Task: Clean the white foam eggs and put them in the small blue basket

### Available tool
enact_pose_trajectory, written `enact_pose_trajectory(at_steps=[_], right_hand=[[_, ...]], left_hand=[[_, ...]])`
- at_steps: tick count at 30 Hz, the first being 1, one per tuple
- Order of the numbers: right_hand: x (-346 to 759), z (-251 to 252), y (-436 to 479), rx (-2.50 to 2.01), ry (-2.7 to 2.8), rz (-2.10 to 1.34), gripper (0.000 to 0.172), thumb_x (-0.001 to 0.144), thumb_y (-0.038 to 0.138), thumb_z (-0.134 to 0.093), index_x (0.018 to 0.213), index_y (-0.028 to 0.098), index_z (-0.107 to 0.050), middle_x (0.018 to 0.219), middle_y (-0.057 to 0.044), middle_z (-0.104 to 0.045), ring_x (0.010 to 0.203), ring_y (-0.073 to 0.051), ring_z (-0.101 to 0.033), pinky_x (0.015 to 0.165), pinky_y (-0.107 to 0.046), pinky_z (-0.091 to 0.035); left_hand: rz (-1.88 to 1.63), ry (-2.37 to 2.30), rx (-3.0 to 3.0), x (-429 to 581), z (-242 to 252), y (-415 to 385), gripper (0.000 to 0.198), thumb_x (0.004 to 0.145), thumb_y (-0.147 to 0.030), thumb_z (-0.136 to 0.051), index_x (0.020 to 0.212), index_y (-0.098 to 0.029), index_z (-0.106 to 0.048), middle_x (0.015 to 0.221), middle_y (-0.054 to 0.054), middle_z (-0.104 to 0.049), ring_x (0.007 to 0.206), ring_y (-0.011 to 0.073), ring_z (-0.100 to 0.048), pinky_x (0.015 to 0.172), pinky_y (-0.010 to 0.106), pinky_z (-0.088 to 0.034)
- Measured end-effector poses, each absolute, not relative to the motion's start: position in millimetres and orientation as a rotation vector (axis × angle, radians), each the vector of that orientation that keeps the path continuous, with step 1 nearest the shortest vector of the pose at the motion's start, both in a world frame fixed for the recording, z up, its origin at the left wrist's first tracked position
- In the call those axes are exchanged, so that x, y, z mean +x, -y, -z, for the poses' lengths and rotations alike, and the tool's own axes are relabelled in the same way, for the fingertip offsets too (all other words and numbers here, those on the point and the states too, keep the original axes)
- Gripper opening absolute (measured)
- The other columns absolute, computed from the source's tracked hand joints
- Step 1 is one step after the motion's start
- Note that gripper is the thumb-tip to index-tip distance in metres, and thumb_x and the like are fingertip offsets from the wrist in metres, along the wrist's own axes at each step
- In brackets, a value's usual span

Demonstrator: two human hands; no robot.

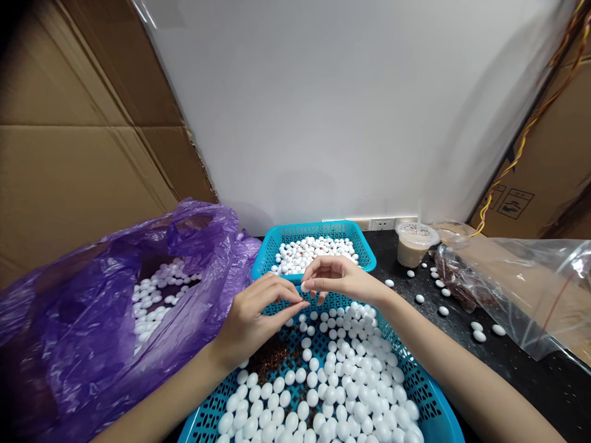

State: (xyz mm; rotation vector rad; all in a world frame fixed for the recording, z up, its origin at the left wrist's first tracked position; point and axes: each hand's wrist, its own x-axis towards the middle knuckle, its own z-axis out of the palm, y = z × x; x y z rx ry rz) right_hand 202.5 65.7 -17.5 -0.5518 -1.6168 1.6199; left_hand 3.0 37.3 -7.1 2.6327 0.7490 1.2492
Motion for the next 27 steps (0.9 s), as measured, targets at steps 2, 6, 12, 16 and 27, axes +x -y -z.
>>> enact_pose_trajectory(at_steps=[2, 6, 12, 16, 27], right_hand=[[202.7, 17.4, -65.9, -0.549, 1.633, -1.624, 0.015, 0.077, 0.025, -0.068, 0.086, 0.015, -0.062, 0.076, -0.002, -0.063, 0.07, -0.011, -0.061, 0.058, -0.023, -0.052], [203.1, 17.5, -65.3, -0.546, 1.645, -1.63, 0.014, 0.078, 0.025, -0.067, 0.086, 0.014, -0.063, 0.075, -0.002, -0.063, 0.069, -0.011, -0.061, 0.059, -0.023, -0.052], [203.5, 16.8, -64.2, -0.569, 1.633, -1.657, 0.014, 0.077, 0.024, -0.068, 0.086, 0.014, -0.065, 0.075, -0.003, -0.065, 0.071, -0.012, -0.063, 0.064, -0.025, -0.053], [203.7, 15.1, -64.0, -0.592, 1.606, -1.684, 0.012, 0.075, 0.023, -0.069, 0.084, 0.014, -0.067, 0.075, -0.002, -0.067, 0.07, -0.011, -0.064, 0.066, -0.024, -0.053], [205.0, 18.6, -64.4, -0.538, 1.593, -1.749, 0.017, 0.072, 0.018, -0.072, 0.088, 0.015, -0.066, 0.076, -0.001, -0.069, 0.069, -0.011, -0.065, 0.068, -0.025, -0.054]], left_hand=[[-1.24, -0.755, 2.639, 2.8, 7.1, -37.3, 0.005, 0.081, -0.019, -0.063, 0.078, -0.017, -0.059, 0.078, 0.001, -0.062, 0.076, 0.0133, -0.058, 0.07, 0.028, -0.047], [-1.232, -0.753, 2.644, 3.0, 6.6, -36.8, 0.005, 0.08, -0.019, -0.064, 0.078, -0.017, -0.059, 0.078, 0.0, -0.063, 0.076, 0.0133, -0.057, 0.07, 0.027, -0.046], [-1.238, -0.756, 2.642, 3.1, 7.3, -36.4, 0.006, 0.08, -0.019, -0.064, 0.077, -0.017, -0.059, 0.077, 0.0, -0.063, 0.075, 0.0129, -0.057, 0.069, 0.027, -0.046], [-1.239, -0.749, 2.656, 2.8, 7.5, -36.2, 0.005, 0.081, -0.02, -0.063, 0.078, -0.017, -0.06, 0.075, 0.0, -0.063, 0.073, 0.0126, -0.057, 0.068, 0.027, -0.047], [-1.285, -0.863, 2.85, 2.5, 3.7, -33.5, 0.023, 0.079, -0.029, -0.064, 0.101, -0.021, -0.061, 0.084, 0.002, -0.056, 0.075, 0.0133, -0.055, 0.064, 0.026, -0.05]])
